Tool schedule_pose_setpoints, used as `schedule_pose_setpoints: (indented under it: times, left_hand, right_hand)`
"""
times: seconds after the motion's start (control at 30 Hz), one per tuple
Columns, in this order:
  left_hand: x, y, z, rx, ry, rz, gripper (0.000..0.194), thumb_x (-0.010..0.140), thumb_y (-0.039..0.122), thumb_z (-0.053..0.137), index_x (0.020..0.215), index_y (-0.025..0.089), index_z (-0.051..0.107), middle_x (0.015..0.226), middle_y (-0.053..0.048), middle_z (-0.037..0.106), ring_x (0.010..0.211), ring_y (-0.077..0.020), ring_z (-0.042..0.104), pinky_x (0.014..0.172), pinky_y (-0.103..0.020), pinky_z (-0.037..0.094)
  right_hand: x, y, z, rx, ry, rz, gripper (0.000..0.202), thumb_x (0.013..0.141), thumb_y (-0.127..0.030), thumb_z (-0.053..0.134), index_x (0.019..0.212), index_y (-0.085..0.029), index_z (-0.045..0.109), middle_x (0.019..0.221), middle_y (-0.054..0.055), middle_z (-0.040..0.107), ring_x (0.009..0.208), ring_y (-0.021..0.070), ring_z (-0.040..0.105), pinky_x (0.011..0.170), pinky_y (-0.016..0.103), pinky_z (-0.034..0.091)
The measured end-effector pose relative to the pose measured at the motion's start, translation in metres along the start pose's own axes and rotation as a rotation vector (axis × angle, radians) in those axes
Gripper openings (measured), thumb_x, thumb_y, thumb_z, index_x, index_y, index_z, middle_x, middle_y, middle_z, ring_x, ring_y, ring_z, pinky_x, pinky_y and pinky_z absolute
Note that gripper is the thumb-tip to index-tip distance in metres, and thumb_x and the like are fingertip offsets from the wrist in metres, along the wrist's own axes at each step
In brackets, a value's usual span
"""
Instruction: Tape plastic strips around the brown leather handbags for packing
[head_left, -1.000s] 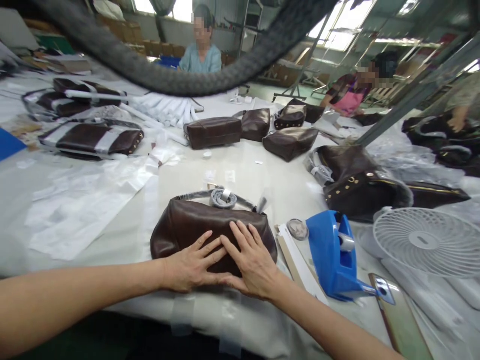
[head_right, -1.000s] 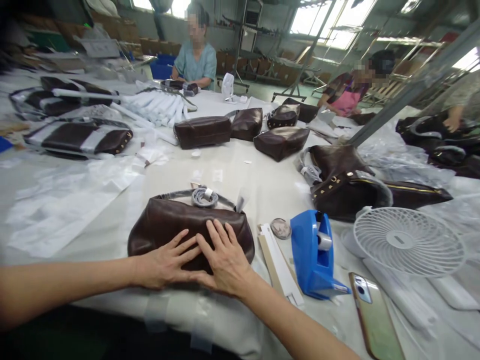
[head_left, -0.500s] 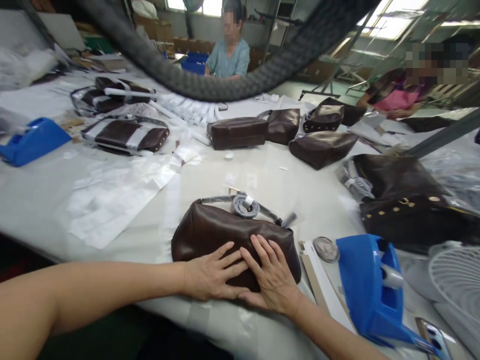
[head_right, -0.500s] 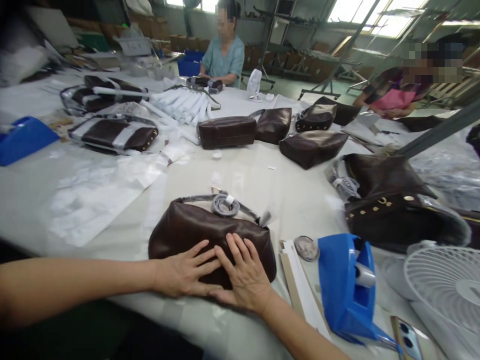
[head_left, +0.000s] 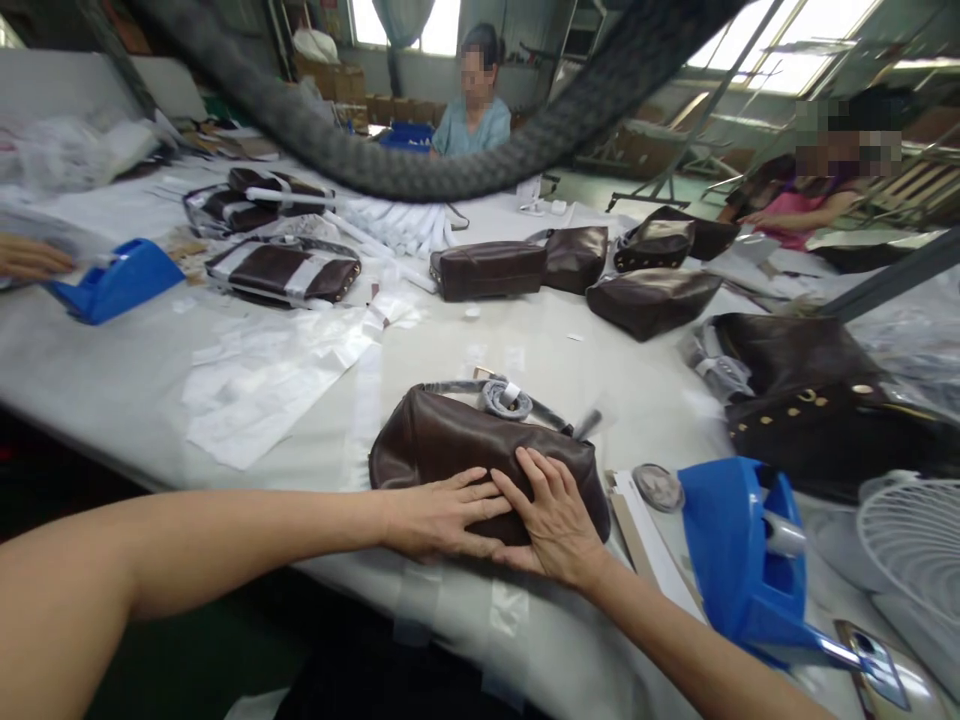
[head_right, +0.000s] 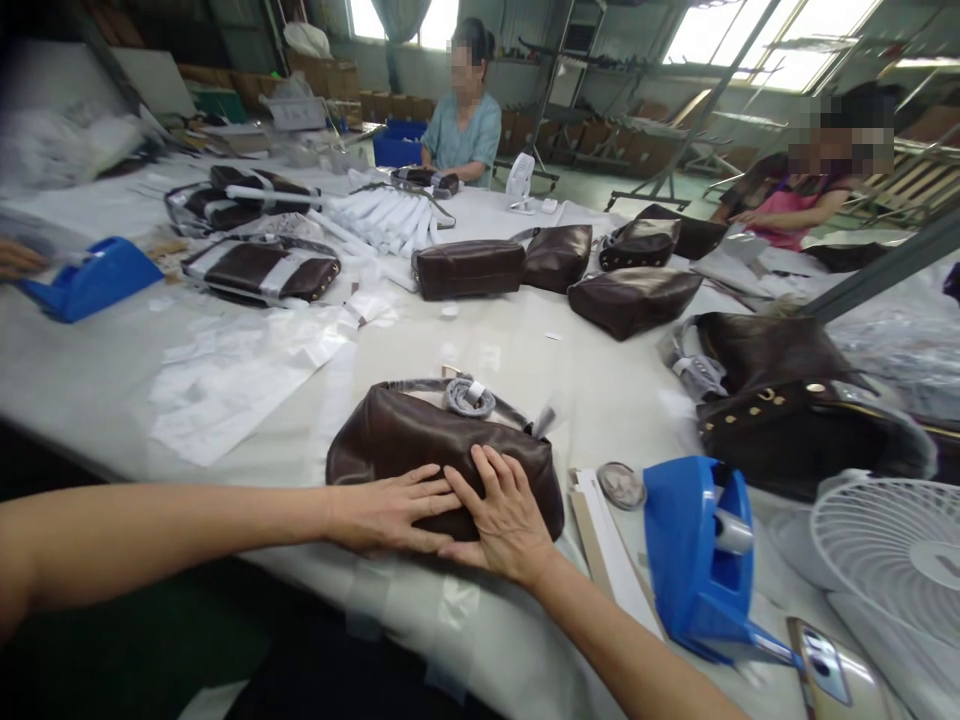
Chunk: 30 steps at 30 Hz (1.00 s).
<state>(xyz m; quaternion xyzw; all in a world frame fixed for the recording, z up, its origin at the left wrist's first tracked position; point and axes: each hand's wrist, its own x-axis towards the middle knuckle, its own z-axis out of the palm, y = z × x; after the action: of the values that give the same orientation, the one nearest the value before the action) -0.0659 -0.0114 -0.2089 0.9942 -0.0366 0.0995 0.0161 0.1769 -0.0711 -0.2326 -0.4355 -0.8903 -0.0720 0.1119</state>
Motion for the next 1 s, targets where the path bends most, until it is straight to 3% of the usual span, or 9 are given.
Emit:
schedule_pose_setpoints:
  times: [0.07, 0.17, 0.27, 0.4, 0.5, 0.6, 0.73, 0.87, 1.0]
  left_hand:
    - [-0.006, -0.006, -0.019, -0.043, -0.031, 0.009, 0.045, 0.088, 0.041, 0.06, 0.127, 0.02, 0.055, 0.137, -0.016, 0.049, 0.136, -0.0279, 0.035, 0.115, -0.051, 0.021]
    - [-0.02, -0.012, -0.027, -0.032, 0.001, -0.191, 0.061, 0.087, 0.057, 0.055, 0.136, 0.022, 0.048, 0.148, -0.017, 0.037, 0.141, -0.0364, 0.023, 0.113, -0.063, 0.008]
    - [-0.035, -0.013, -0.006, -0.012, 0.011, -0.321, 0.076, 0.08, 0.064, 0.06, 0.145, 0.034, 0.036, 0.158, -0.013, 0.018, 0.142, -0.0466, 0.009, 0.107, -0.071, 0.004]
    - [-0.047, -0.01, 0.026, 0.033, 0.055, -0.345, 0.073, 0.081, 0.059, 0.06, 0.146, 0.038, 0.032, 0.158, -0.011, 0.019, 0.142, -0.0465, 0.009, 0.107, -0.071, 0.003]
    - [-0.047, -0.009, 0.027, 0.055, 0.073, -0.335, 0.077, 0.078, 0.057, 0.064, 0.146, 0.038, 0.033, 0.158, -0.01, 0.021, 0.141, -0.046, 0.013, 0.107, -0.071, 0.003]
    - [-0.029, -0.005, 0.013, 0.045, 0.068, -0.338, 0.081, 0.076, 0.061, 0.065, 0.145, 0.032, 0.035, 0.156, -0.013, 0.023, 0.141, -0.0441, 0.017, 0.109, -0.069, 0.004]
    - [0.023, 0.005, 0.004, -0.027, 0.134, -0.311, 0.097, 0.072, 0.074, 0.061, 0.148, 0.022, 0.031, 0.156, -0.019, 0.02, 0.141, -0.0411, 0.02, 0.113, -0.064, 0.009]
    - [0.063, 0.009, 0.023, -0.046, 0.18, -0.218, 0.098, 0.068, 0.075, 0.064, 0.147, 0.028, 0.031, 0.156, -0.017, 0.019, 0.139, -0.0449, 0.02, 0.111, -0.065, 0.018]
    - [0.066, 0.01, 0.043, 0.022, 0.219, -0.24, 0.096, 0.068, 0.07, 0.067, 0.147, 0.029, 0.031, 0.156, -0.017, 0.02, 0.139, -0.0464, 0.019, 0.107, -0.066, 0.025]
  right_hand:
    - [0.0, -0.001, -0.001, 0.007, 0.0, 0.013, 0.093, 0.071, -0.075, 0.057, 0.144, -0.021, 0.038, 0.148, 0.021, 0.028, 0.133, 0.041, 0.027, 0.106, 0.057, 0.024]
    - [0.001, -0.004, -0.003, 0.035, -0.005, 0.039, 0.089, 0.073, -0.072, 0.059, 0.143, -0.021, 0.039, 0.148, 0.021, 0.028, 0.133, 0.0407, 0.027, 0.106, 0.057, 0.023]
    - [0.001, -0.006, -0.002, 0.069, -0.011, 0.063, 0.086, 0.073, -0.071, 0.059, 0.142, -0.022, 0.042, 0.148, 0.02, 0.028, 0.133, 0.0398, 0.028, 0.107, 0.057, 0.023]
    - [0.0, -0.007, -0.003, 0.095, -0.008, 0.074, 0.082, 0.072, -0.07, 0.06, 0.139, -0.024, 0.046, 0.148, 0.018, 0.031, 0.133, 0.0388, 0.03, 0.107, 0.056, 0.023]
    - [-0.002, -0.006, -0.004, 0.102, 0.008, 0.082, 0.084, 0.07, -0.071, 0.061, 0.139, -0.025, 0.045, 0.146, 0.017, 0.034, 0.132, 0.0385, 0.031, 0.106, 0.056, 0.025]
    - [-0.003, -0.005, -0.004, 0.116, 0.013, 0.094, 0.086, 0.07, -0.072, 0.061, 0.14, -0.026, 0.044, 0.146, 0.017, 0.035, 0.133, 0.0374, 0.031, 0.107, 0.056, 0.025]
    - [-0.009, -0.006, 0.002, 0.157, -0.01, 0.117, 0.093, 0.069, -0.071, 0.061, 0.145, -0.023, 0.037, 0.149, 0.017, 0.034, 0.135, 0.0368, 0.029, 0.11, 0.056, 0.022]
    - [-0.015, -0.005, 0.005, 0.17, -0.035, 0.122, 0.094, 0.074, -0.064, 0.06, 0.149, -0.02, 0.026, 0.154, 0.017, 0.028, 0.139, 0.0363, 0.023, 0.113, 0.055, 0.02]
    - [-0.013, -0.002, -0.012, 0.309, -0.036, 0.125, 0.076, 0.075, -0.046, 0.059, 0.144, -0.021, 0.038, 0.151, 0.014, 0.035, 0.136, 0.0326, 0.034, 0.113, 0.052, 0.025]
